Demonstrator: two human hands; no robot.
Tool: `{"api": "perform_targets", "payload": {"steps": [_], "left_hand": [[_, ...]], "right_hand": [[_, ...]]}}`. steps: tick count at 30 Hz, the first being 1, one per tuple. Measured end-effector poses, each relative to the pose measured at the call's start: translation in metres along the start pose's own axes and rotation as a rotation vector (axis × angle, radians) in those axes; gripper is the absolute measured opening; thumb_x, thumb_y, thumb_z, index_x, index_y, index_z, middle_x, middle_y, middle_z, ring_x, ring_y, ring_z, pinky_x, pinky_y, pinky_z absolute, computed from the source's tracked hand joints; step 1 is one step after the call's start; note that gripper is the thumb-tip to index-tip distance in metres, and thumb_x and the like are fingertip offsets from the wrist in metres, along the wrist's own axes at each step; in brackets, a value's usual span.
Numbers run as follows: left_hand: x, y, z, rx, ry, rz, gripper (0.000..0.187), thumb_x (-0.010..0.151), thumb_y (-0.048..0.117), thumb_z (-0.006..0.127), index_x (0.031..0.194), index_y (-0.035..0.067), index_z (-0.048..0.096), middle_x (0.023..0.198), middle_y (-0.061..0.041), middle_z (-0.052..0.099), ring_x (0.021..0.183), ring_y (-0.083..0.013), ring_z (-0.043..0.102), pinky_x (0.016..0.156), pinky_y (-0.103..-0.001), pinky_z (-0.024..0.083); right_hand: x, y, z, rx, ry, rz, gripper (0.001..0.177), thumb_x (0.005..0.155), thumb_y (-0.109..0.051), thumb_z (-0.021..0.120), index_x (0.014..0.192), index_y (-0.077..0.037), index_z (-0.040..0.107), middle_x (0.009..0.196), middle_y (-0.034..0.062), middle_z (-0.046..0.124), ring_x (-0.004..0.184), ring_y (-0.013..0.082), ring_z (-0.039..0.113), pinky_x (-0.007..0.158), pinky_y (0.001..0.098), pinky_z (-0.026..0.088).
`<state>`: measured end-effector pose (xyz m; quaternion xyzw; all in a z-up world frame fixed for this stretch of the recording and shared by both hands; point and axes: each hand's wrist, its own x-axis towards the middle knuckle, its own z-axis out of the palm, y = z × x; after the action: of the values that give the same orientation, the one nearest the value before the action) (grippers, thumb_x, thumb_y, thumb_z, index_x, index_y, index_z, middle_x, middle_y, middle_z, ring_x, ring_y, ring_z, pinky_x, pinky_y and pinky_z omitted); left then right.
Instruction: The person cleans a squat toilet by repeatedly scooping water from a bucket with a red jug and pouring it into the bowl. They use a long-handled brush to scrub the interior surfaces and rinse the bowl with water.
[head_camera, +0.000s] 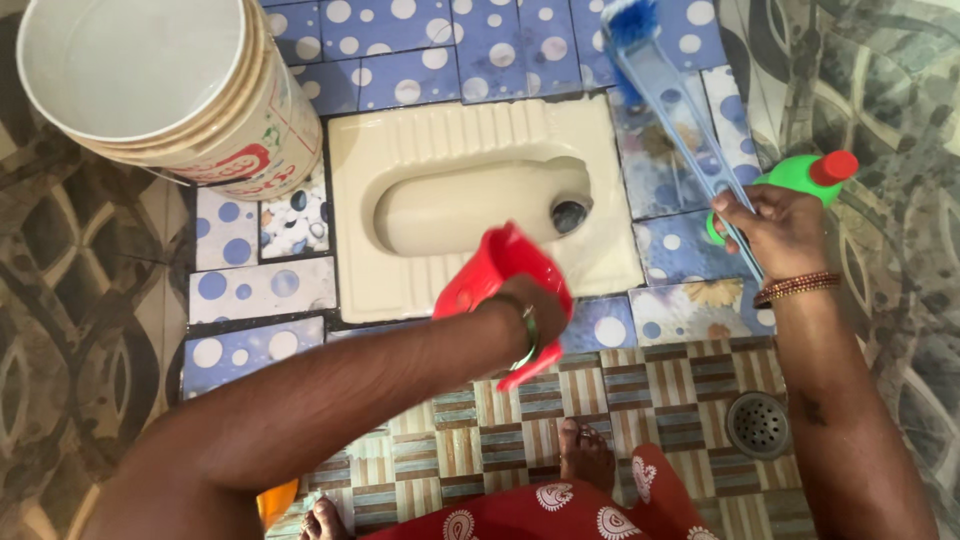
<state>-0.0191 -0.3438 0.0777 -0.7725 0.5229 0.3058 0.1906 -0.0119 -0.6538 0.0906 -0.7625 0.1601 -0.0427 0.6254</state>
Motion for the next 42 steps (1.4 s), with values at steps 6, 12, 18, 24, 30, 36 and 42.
{"api": "perform_targets", "payload": {"steps": [6, 12, 18, 24, 30, 36, 42], "left_hand": [[-0.081, -0.001, 0.112, -0.133, -0.298, -0.143, 0.032, 0.099, 0.018, 0.060, 0.130, 0.018, 0.068, 0.120, -0.008, 0.076, 0.105, -0.0261, 0.076, 0.079, -0.043, 0.058], [-0.149, -0.074, 0.179, -0.135, -0.486, -0.328, 0.037, 0.093, 0.027, 0.070, 0.128, 0.017, 0.073, 0.128, -0.007, 0.072, 0.115, -0.0276, 0.069, 0.085, -0.045, 0.056], [-0.149, -0.167, 0.159, -0.132, -0.364, -0.596, 0.036, 0.091, 0.027, 0.072, 0.125, 0.016, 0.076, 0.131, -0.007, 0.072, 0.119, -0.0267, 0.070, 0.090, -0.043, 0.057], [-0.153, -0.198, 0.078, -0.085, -0.267, -0.750, 0.036, 0.091, 0.023, 0.073, 0.126, 0.015, 0.074, 0.134, -0.005, 0.070, 0.121, -0.0261, 0.069, 0.089, -0.043, 0.058], [-0.189, -0.168, 0.056, -0.168, -0.143, -0.861, 0.033, 0.095, 0.022, 0.068, 0.125, 0.012, 0.076, 0.131, -0.010, 0.073, 0.117, -0.0263, 0.071, 0.086, -0.039, 0.058], [-0.204, -0.129, 0.100, -0.248, -0.304, -0.779, 0.038, 0.086, 0.025, 0.074, 0.122, 0.012, 0.077, 0.126, -0.011, 0.073, 0.113, -0.0275, 0.071, 0.087, -0.042, 0.057], [-0.182, -0.135, 0.109, -0.313, -0.471, -0.616, 0.047, 0.075, 0.027, 0.082, 0.119, 0.013, 0.078, 0.121, -0.012, 0.074, 0.109, -0.0290, 0.072, 0.087, -0.044, 0.057]], "right_hand": [[-0.010, -0.001, -0.007, -0.227, -0.006, -0.035, 0.020, 0.095, -0.012, 0.077, 0.105, 0.004, 0.071, 0.087, 0.0067, 0.071, 0.068, 0.0083, 0.061, 0.050, 0.0259, 0.045], [-0.014, -0.012, -0.015, -0.317, -0.078, -0.043, 0.024, 0.096, -0.017, 0.077, 0.108, 0.003, 0.071, 0.093, 0.0078, 0.075, 0.064, 0.0085, 0.060, 0.050, 0.0253, 0.045], [-0.007, -0.008, 0.002, -0.469, -0.033, -0.004, 0.031, 0.093, -0.017, 0.081, 0.112, 0.006, 0.072, 0.094, 0.0121, 0.075, 0.065, 0.0138, 0.063, 0.051, 0.0287, 0.050], [-0.003, -0.006, 0.011, -0.438, -0.055, -0.058, 0.031, 0.094, -0.015, 0.080, 0.115, 0.006, 0.072, 0.097, 0.0132, 0.074, 0.073, 0.0142, 0.066, 0.051, 0.0284, 0.052], [0.002, -0.002, 0.016, -0.497, -0.067, -0.014, 0.037, 0.096, -0.018, 0.082, 0.119, 0.008, 0.071, 0.096, 0.0168, 0.074, 0.068, 0.0191, 0.065, 0.052, 0.0305, 0.051], [0.002, 0.004, 0.008, -0.499, -0.048, -0.019, 0.042, 0.092, -0.021, 0.082, 0.120, 0.009, 0.070, 0.099, 0.0173, 0.074, 0.072, 0.0165, 0.067, 0.051, 0.0305, 0.053], [0.005, 0.006, 0.011, -0.581, -0.055, 0.110, 0.049, 0.091, -0.024, 0.083, 0.126, 0.008, 0.069, 0.100, 0.0206, 0.075, 0.064, 0.0210, 0.066, 0.050, 0.0328, 0.051]]}}
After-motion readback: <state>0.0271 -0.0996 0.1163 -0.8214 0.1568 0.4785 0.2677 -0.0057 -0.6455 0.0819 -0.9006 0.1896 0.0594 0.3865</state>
